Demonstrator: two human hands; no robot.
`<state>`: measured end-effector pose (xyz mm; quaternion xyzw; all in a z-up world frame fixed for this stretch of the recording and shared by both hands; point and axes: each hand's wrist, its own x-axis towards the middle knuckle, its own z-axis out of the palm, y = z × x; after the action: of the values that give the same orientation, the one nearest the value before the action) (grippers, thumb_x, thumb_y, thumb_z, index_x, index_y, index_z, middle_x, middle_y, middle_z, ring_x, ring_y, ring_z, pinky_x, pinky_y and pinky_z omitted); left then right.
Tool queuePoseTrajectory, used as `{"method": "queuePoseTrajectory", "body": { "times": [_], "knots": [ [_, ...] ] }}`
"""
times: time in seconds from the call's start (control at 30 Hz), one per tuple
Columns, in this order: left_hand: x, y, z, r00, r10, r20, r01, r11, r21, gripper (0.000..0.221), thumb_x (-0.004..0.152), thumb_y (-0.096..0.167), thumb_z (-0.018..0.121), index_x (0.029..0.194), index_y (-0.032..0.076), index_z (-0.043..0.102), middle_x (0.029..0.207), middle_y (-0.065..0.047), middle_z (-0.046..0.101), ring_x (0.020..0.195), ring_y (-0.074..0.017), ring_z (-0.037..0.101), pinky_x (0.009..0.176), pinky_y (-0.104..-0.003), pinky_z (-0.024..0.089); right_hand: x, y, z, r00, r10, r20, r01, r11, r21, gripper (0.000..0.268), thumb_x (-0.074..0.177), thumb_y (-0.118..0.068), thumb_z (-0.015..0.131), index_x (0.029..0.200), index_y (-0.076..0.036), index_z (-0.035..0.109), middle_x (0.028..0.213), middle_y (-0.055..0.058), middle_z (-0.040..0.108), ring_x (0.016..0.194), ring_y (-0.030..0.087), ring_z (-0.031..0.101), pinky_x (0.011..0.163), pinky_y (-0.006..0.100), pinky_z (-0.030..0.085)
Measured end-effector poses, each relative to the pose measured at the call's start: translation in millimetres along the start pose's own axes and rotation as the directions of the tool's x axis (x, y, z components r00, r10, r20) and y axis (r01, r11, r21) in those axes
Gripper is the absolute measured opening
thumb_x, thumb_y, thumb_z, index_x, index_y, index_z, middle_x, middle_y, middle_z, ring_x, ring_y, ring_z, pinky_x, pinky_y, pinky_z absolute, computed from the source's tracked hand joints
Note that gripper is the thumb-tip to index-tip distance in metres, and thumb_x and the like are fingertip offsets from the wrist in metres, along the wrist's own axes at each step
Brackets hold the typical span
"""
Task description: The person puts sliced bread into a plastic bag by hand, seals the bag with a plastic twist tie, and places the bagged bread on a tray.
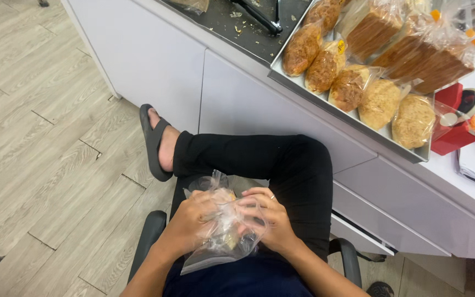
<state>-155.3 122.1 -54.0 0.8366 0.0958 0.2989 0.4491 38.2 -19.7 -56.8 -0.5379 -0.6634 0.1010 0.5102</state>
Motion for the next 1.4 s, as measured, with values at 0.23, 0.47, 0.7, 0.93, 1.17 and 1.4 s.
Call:
{"method": "queuePoseTrajectory", "body": {
  "times": [0.23,0.47,0.7,0.93,1.17,1.4],
  "knots": [
    [13,-19,6,0.982,0.164,0.09,-0.157,0.984,-0.083,0.027,0.097,0.027,0.064,0.117,0.014,0.077,0.129,-0.006,0.076,0.121,-0.0267,0.071,0.1,-0.04,0.046,-1,0,-18,0.994,-0.029,0.105,0.029,1.0,0.006,0.017,0.092,-0.018,0.077,0.108,-0.012,0.076,0.114,0.007,0.076,0.128,0.045,0.062,0.107,0.052,0.05],
    [47,-5,13,0.975,0.132,0.177,-0.073,0.949,-0.307,0.034,0.093,0.025,0.075,0.123,0.008,0.073,0.13,-0.011,0.073,0.116,-0.0256,0.073,0.1,-0.035,0.054,1,-27,-22,0.994,0.046,-0.095,-0.078,0.927,-0.367,0.047,0.083,-0.041,0.08,0.112,-0.005,0.072,0.095,0.005,0.075,0.121,0.037,0.068,0.105,0.043,0.053],
    [74,5,31,0.983,0.064,0.17,0.006,0.922,-0.386,0.029,0.088,0.021,0.081,0.113,0.008,0.076,0.113,-0.005,0.08,0.101,-0.02,0.079,0.092,-0.033,0.061,-17,-8,-23,0.886,0.394,-0.245,-0.438,0.883,-0.166,0.047,0.069,-0.029,0.093,0.11,-0.012,0.08,0.12,0.004,0.074,0.129,0.03,0.064,0.112,0.046,0.049],
    [87,23,25,0.872,-0.193,0.45,0.294,0.941,-0.166,0.028,0.085,0.012,0.069,0.111,0.014,0.08,0.11,-0.007,0.078,0.104,-0.0256,0.074,0.103,-0.04,0.049,-26,-2,-26,0.903,0.34,-0.262,-0.379,0.918,-0.116,0.036,0.085,-0.04,0.083,0.105,-0.01,0.079,0.112,0.01,0.077,0.124,0.044,0.063,0.108,0.054,0.047],
    [78,32,19,0.786,-0.212,0.58,0.276,0.961,-0.022,0.023,0.094,0.016,0.058,0.1,0.019,0.08,0.126,-0.009,0.069,0.13,-0.029,0.058,0.112,-0.046,0.025,-50,35,-17,0.892,0.372,-0.256,-0.357,0.928,0.105,0.027,0.079,-0.028,0.091,0.096,-0.009,0.081,0.118,0.014,0.076,0.136,0.045,0.055,0.117,0.052,0.037],
    [91,34,15,0.826,-0.199,0.527,0.305,0.945,-0.121,0.052,0.103,0.035,0.054,0.153,0.02,0.053,0.125,-0.023,0.069,0.127,-0.0417,0.061,0.108,-0.058,0.033,-32,11,-7,0.682,0.667,-0.299,-0.523,0.731,0.438,0.031,0.071,-0.004,0.09,0.097,0.009,0.078,0.136,0.028,0.063,0.123,0.039,0.063,0.101,0.048,0.055]
  ]
}}
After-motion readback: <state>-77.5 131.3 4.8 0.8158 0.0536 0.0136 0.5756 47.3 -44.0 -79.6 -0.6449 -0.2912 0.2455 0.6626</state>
